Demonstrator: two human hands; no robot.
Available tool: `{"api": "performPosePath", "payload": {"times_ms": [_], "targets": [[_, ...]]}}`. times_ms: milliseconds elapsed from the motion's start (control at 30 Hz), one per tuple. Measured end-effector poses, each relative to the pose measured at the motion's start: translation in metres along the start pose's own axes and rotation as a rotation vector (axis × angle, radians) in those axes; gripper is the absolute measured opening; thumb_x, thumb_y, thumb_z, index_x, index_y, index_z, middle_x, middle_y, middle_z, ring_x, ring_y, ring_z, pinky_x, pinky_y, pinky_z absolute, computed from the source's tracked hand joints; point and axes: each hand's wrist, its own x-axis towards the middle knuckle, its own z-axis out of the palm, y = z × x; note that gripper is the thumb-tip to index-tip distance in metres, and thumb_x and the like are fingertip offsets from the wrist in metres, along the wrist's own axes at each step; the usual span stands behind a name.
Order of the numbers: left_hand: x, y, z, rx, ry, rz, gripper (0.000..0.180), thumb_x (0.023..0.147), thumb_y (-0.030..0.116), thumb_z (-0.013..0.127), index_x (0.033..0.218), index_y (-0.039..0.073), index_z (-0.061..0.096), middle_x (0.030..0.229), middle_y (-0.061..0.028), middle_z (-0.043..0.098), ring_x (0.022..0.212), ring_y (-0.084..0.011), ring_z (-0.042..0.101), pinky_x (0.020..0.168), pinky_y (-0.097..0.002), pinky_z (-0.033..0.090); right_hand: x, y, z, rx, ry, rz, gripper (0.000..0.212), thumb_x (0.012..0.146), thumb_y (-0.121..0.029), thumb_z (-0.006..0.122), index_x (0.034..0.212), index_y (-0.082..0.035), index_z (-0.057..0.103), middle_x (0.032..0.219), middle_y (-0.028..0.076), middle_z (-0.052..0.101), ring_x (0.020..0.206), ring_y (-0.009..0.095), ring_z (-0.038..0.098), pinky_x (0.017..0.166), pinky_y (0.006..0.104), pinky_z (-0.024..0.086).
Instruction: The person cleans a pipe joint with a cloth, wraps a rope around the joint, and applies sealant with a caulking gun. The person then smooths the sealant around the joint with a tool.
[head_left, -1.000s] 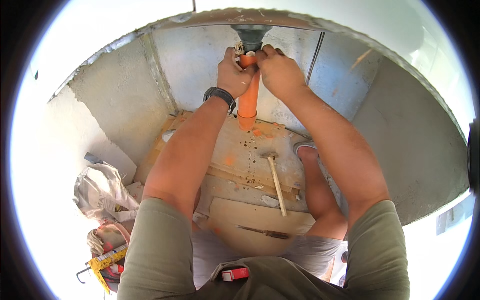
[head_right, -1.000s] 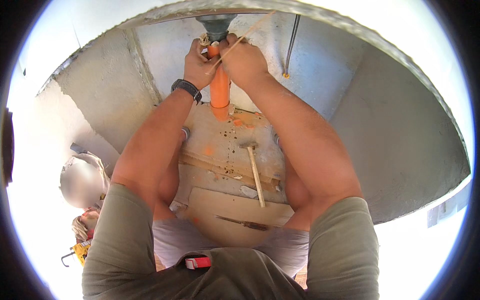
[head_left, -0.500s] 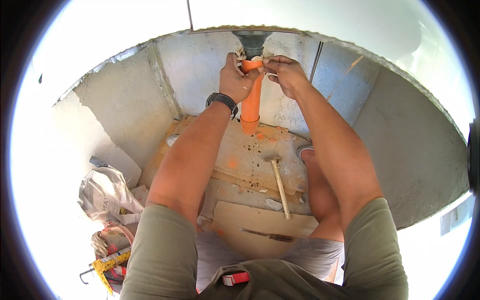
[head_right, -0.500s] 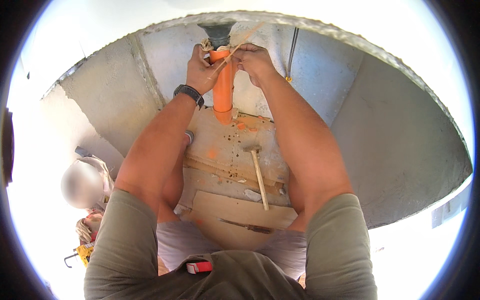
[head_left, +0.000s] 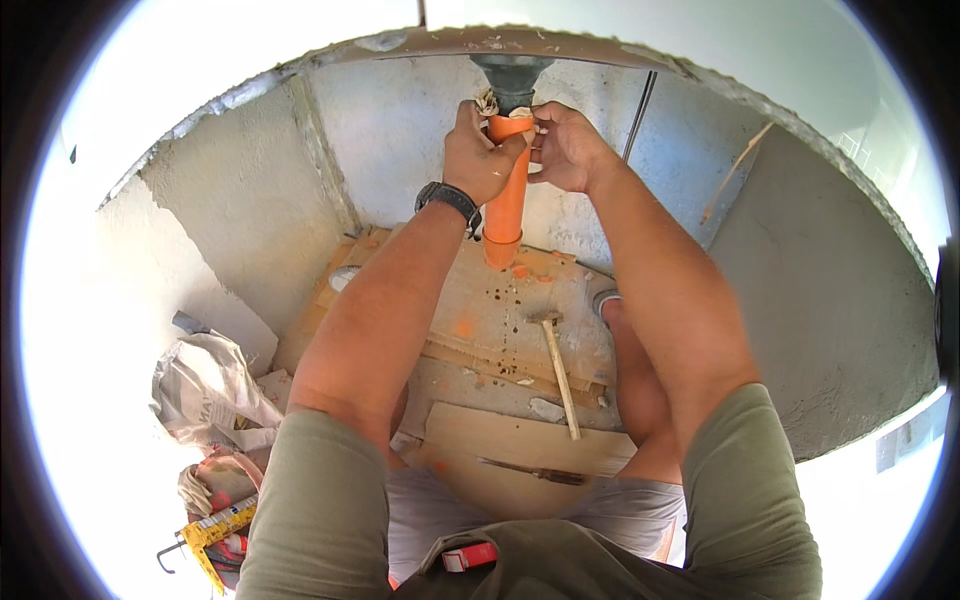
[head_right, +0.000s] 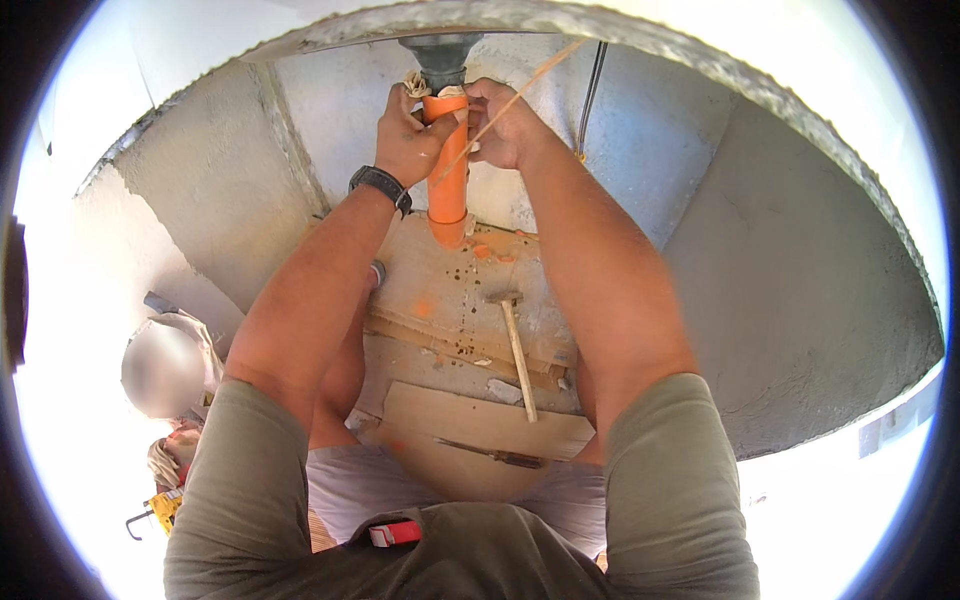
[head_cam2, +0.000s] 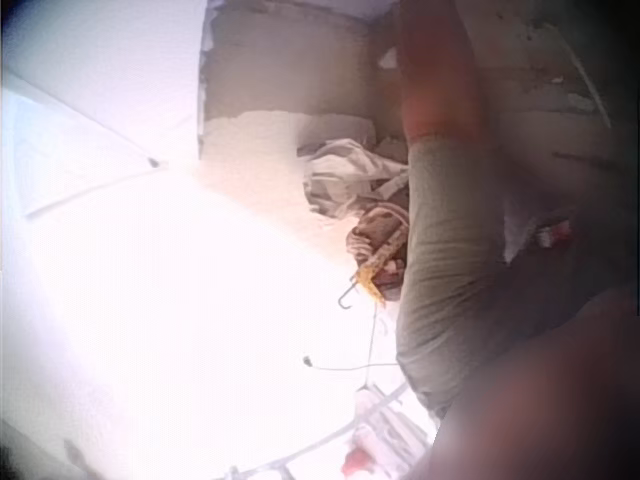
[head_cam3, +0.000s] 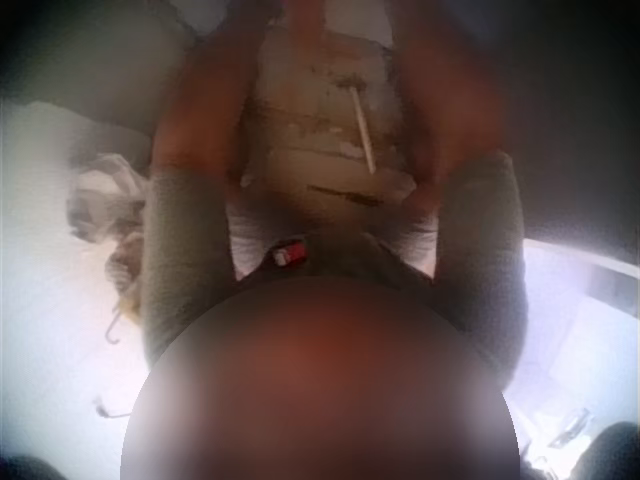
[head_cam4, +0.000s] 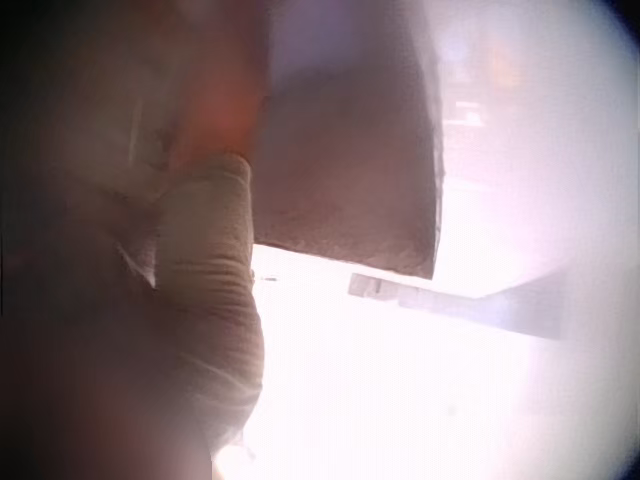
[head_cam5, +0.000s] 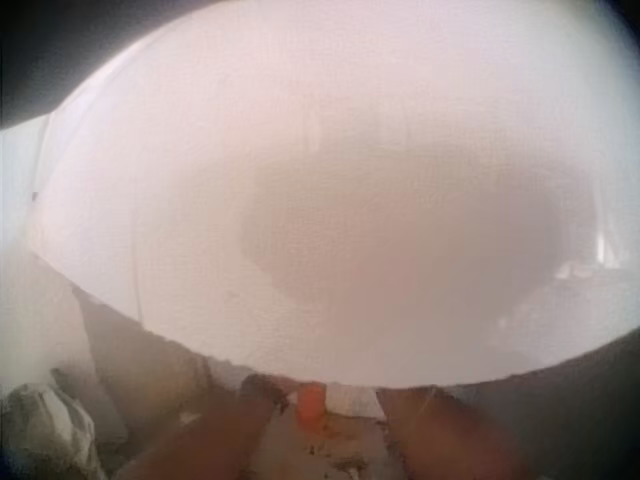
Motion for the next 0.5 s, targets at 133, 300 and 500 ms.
{"api": "performPosePath", "payload": {"times_ms": [133,300,500], "targets": [[0.004,-0.006,0.002,-0.032,0.002,-0.041,0.046,0.082,0.005,0.075,0.114,-0.003,0.043,0.114,-0.0183,0.064,0.096,-0.0186,0.067,0.081,-0.0298,0.055,0.007,0.001,0.010,0.046,0.000,0.034,0.029,0.092,-0.031,0.043,0.104,-0.010,0.060,0.099,0.011,0.065,0.087,0.024,0.061,0.090,0.0465,0.045],[0.005,-0.012,0.003,-0.082,-0.022,-0.002,0.048,0.082,0.004,0.075,0.117,-0.003,0.042,0.116,-0.0161,0.063,0.100,-0.0192,0.066,0.085,-0.0314,0.055,0.015,-0.003,0.009,-0.117,0.058,-0.039,0.024,0.092,-0.028,0.045,0.099,-0.010,0.060,0.096,0.009,0.063,0.083,0.024,0.060,0.084,0.0469,0.046],[0.008,-0.007,0.001,-0.193,-0.039,-0.015,0.047,0.082,0.004,0.075,0.121,-0.001,0.048,0.113,-0.0144,0.066,0.097,-0.0203,0.068,0.085,-0.0326,0.056,0.012,-0.001,0.007,-0.234,0.084,-0.072,0.036,0.105,-0.025,0.029,0.127,-0.010,0.053,0.132,0.009,0.054,0.121,0.022,0.049,0.108,0.0545,0.031]]}}
